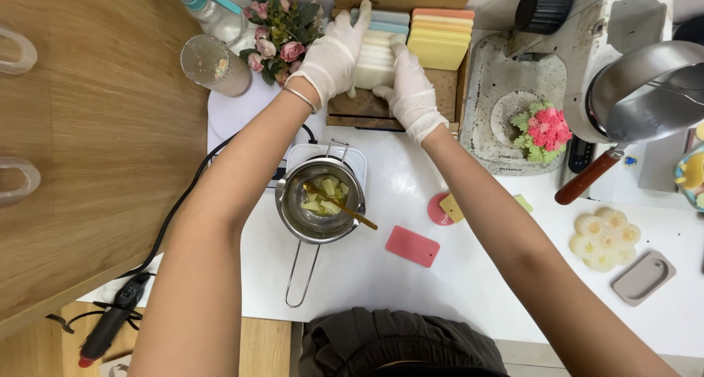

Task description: The recorder is seen melting wax and preparing it for candle making.

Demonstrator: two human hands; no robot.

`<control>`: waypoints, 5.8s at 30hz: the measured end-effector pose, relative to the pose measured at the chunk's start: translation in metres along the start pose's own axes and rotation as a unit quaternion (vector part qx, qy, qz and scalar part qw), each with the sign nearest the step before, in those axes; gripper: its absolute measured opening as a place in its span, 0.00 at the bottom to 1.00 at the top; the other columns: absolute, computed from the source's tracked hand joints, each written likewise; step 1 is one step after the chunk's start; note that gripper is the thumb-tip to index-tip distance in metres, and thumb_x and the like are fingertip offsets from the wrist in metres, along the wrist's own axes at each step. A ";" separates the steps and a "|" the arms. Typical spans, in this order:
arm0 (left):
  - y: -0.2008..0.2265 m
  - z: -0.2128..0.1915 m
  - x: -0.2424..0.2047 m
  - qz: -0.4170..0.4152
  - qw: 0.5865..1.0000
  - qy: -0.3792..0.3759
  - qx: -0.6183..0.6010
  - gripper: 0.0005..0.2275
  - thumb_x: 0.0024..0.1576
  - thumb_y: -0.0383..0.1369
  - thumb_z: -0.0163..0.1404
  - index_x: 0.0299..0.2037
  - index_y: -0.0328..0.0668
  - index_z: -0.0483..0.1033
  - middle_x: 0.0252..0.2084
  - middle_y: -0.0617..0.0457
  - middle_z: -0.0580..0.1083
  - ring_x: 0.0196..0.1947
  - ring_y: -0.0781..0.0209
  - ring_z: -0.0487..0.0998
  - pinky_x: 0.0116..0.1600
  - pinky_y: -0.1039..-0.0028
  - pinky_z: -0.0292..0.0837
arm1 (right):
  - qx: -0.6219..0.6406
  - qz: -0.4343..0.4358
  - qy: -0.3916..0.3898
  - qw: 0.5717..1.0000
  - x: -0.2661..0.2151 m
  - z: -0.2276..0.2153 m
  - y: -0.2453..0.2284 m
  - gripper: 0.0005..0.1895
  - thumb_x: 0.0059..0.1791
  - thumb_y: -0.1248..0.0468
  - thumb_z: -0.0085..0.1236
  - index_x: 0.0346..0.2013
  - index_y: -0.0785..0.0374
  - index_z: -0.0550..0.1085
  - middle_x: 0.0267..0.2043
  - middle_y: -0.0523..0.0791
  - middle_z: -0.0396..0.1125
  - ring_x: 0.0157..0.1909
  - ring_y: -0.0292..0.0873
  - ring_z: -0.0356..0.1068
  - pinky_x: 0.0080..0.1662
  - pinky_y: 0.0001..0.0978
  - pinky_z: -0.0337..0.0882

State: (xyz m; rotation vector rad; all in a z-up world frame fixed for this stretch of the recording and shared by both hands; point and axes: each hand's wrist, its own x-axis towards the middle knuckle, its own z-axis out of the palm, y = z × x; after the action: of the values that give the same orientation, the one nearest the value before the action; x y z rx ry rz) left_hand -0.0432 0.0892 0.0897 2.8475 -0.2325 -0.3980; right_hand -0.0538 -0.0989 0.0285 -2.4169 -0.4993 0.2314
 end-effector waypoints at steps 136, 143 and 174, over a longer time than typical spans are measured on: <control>0.286 0.206 -0.082 -0.068 0.989 0.051 -0.125 0.31 0.46 0.46 0.64 0.52 0.30 0.68 0.46 0.42 0.74 0.45 0.49 0.77 0.45 0.63 0.78 | 0.601 0.376 0.254 0.658 -0.369 -0.117 0.112 0.11 0.53 0.73 0.53 0.51 0.72 0.69 0.50 0.51 0.69 0.51 0.46 0.74 0.54 0.37 0.79; 0.259 0.199 -0.080 -0.122 0.944 0.025 -0.305 0.13 0.47 0.35 0.65 0.38 0.41 0.77 0.40 0.46 0.77 0.42 0.51 0.80 0.47 0.65 0.80 | 0.598 0.399 0.243 0.652 -0.361 -0.112 0.097 0.11 0.53 0.74 0.53 0.50 0.72 0.69 0.50 0.50 0.69 0.51 0.46 0.74 0.55 0.37 0.77; 0.137 0.091 0.020 -0.251 0.934 -0.013 -0.255 0.18 0.49 0.47 0.64 0.44 0.49 0.79 0.45 0.50 0.80 0.47 0.48 0.80 0.50 0.62 0.75 | 0.440 0.136 0.246 0.853 -0.083 -0.064 0.087 0.18 0.50 0.80 0.59 0.54 0.72 0.73 0.48 0.47 0.73 0.45 0.36 0.72 0.52 0.25 0.75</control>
State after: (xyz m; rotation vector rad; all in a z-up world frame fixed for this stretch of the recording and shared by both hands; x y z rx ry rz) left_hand -0.0675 -0.0661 0.0378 2.3478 0.5326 -0.5046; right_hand -0.0860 -0.2314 0.0262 -1.5273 0.1809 -0.0529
